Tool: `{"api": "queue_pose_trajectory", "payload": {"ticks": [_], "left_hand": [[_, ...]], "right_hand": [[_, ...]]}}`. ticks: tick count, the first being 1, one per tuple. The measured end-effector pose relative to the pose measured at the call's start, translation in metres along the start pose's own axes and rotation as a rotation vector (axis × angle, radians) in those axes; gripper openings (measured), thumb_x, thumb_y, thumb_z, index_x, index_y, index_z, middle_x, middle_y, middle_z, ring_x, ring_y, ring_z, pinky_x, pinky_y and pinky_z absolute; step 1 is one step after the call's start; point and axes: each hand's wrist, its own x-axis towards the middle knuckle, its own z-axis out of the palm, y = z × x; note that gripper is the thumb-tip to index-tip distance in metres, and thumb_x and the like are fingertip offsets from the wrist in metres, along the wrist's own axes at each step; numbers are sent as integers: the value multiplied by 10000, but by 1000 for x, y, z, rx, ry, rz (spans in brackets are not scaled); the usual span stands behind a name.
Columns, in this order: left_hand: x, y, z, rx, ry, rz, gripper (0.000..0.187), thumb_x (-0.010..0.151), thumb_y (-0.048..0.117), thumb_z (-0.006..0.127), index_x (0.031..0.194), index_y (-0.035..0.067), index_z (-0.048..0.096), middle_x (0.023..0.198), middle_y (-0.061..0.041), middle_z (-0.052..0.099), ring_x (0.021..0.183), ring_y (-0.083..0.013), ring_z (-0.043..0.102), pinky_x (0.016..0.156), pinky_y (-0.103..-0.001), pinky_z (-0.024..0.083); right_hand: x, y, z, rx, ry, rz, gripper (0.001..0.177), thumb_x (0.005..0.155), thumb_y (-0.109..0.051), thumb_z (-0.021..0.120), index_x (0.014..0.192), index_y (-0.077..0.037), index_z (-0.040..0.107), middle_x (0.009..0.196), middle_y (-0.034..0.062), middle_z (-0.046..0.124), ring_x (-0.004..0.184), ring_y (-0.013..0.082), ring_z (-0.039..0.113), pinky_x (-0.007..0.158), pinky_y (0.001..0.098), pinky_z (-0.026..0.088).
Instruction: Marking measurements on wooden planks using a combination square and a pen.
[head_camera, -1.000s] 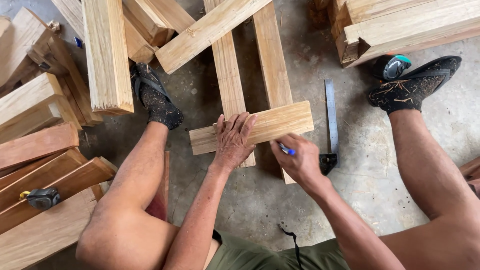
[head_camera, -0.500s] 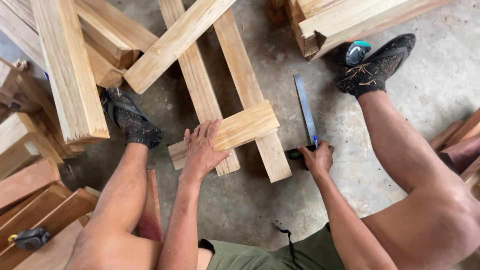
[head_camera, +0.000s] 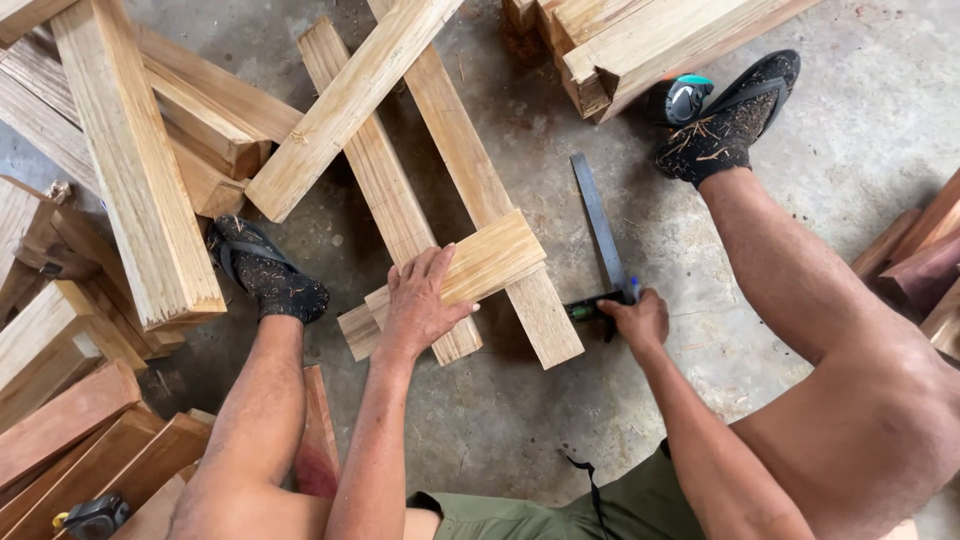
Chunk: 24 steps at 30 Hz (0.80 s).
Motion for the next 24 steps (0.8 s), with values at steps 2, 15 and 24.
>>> {"api": "queue_pose_trajectory", "payload": {"ticks": [2, 15, 24], "left_hand": [[2, 3, 3, 14, -4, 15, 1028, 686, 404, 900, 1552, 210, 380, 1531, -71, 429, 1427, -301, 389, 1215, -562, 194], [26, 21, 33, -32, 183, 234, 741, 825, 486, 807, 1427, 133, 555, 1500, -94, 435, 1397, -321, 411, 1187, -616, 217], [16, 19, 25, -353, 283, 300, 741, 888, 509, 774, 1446, 81, 539, 1499, -131, 491, 1385, -353, 470, 1191, -488, 392]], "right_hand": [[7, 8, 5, 54, -93, 96, 643, 669, -432, 960, 1027, 19, 671, 967, 188, 734, 885, 333, 696, 813, 458, 540], [-27, -22, -58, 1098, -272, 58, 305, 968, -59, 677, 1272, -68, 700, 1027, 36, 737, 850, 128, 694, 698, 290, 557], [-85, -93, -21, 1102, -575, 18, 366, 929, -20, 687, 1295, -2, 686, 1007, 93, 768, 815, 153, 727, 688, 284, 600]]}}
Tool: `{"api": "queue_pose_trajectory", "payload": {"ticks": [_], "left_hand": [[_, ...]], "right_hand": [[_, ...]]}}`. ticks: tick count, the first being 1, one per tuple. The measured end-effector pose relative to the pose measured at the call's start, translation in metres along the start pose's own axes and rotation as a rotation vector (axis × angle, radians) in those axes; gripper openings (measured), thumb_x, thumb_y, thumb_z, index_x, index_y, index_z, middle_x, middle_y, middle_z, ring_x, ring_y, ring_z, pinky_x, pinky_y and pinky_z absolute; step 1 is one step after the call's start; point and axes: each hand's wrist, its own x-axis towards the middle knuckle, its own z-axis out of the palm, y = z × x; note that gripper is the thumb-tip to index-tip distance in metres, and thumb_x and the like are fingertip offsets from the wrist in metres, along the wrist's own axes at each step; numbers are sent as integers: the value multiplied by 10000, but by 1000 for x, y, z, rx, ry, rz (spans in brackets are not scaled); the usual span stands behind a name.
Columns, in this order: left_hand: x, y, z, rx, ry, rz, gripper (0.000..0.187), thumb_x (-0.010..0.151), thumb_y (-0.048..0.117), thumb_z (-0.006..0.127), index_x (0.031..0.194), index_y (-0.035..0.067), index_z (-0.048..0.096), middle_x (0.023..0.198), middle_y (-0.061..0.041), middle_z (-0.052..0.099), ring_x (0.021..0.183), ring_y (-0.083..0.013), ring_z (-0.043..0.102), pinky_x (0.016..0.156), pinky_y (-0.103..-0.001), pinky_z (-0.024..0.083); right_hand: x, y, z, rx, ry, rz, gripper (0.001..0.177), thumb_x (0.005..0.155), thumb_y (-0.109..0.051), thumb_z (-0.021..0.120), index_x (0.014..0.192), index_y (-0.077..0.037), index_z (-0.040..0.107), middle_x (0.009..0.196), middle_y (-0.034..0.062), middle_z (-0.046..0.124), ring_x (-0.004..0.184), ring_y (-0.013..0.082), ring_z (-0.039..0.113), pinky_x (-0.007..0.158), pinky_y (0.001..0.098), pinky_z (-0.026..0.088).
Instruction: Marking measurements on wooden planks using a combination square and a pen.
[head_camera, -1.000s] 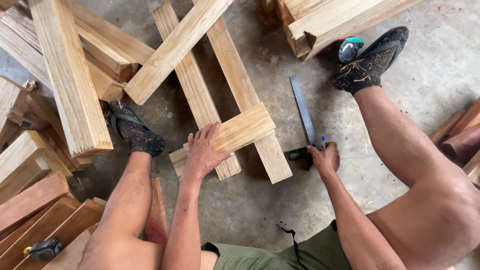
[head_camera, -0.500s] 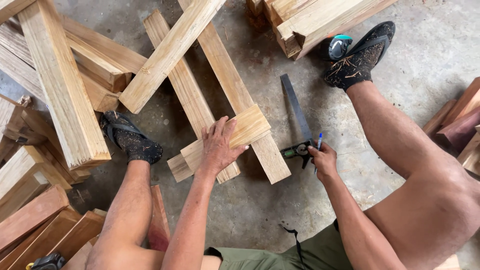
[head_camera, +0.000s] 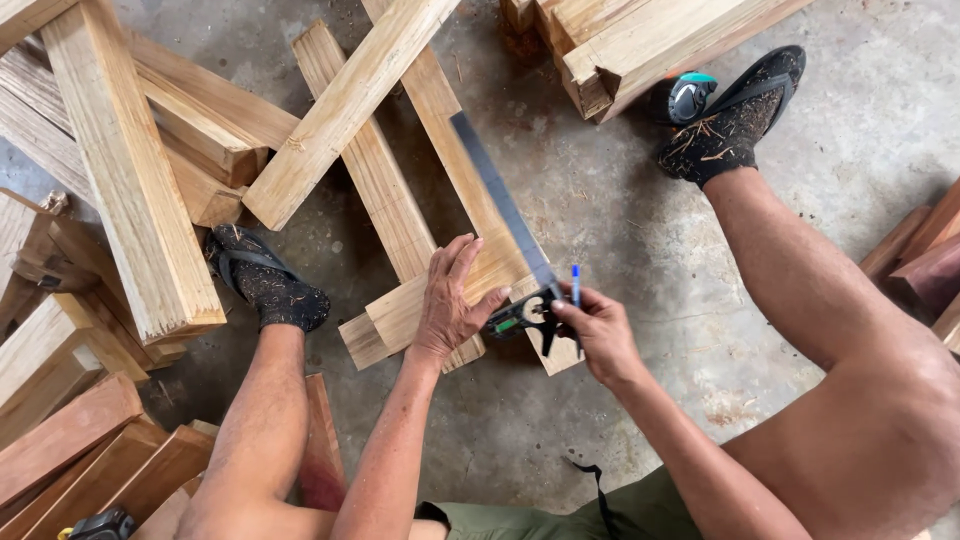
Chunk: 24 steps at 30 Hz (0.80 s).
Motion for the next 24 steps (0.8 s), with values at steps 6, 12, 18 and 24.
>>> {"api": "queue_pose_trajectory", "payload": {"ticks": [6, 12, 18, 24], "left_hand": [[3, 2, -3, 185, -118, 95, 876, 750, 532, 821, 1474, 137, 526, 1573, -163, 388, 1464, -382, 350, 1220, -522, 263], [3, 0, 2, 273, -173, 87, 706, 759, 456, 802, 1409, 239, 632, 1611, -145, 371, 1484, -353, 335, 1240, -512, 222], [3, -1, 4, 292, -133, 120, 516, 844, 399, 760, 1337, 255, 710, 1608, -96, 418, 1452, -321, 386, 1232, -492, 264], [3, -1, 8, 340, -112, 151, 479, 879, 383, 740, 1339, 250, 715, 1608, -115, 420, 1428, -339, 409, 1211, -498, 290]], "right_hand": [[12, 28, 25, -1, -43, -27, 386, 930, -69, 720, 1305, 14, 680, 977, 54, 749, 782, 97, 671, 656, 265, 568], [11, 22, 30, 11, -47, -20, 381, 948, -88, 714, 1310, 25, 681, 995, 40, 748, 796, 87, 664, 664, 265, 560], [13, 16, 36, 101, -52, 37, 320, 979, -130, 666, 1269, 5, 676, 986, 36, 748, 795, 108, 699, 678, 279, 580], [21, 29, 33, 216, -26, 75, 253, 998, -161, 657, 1223, -48, 688, 975, 29, 742, 781, 137, 708, 637, 277, 540]]}}
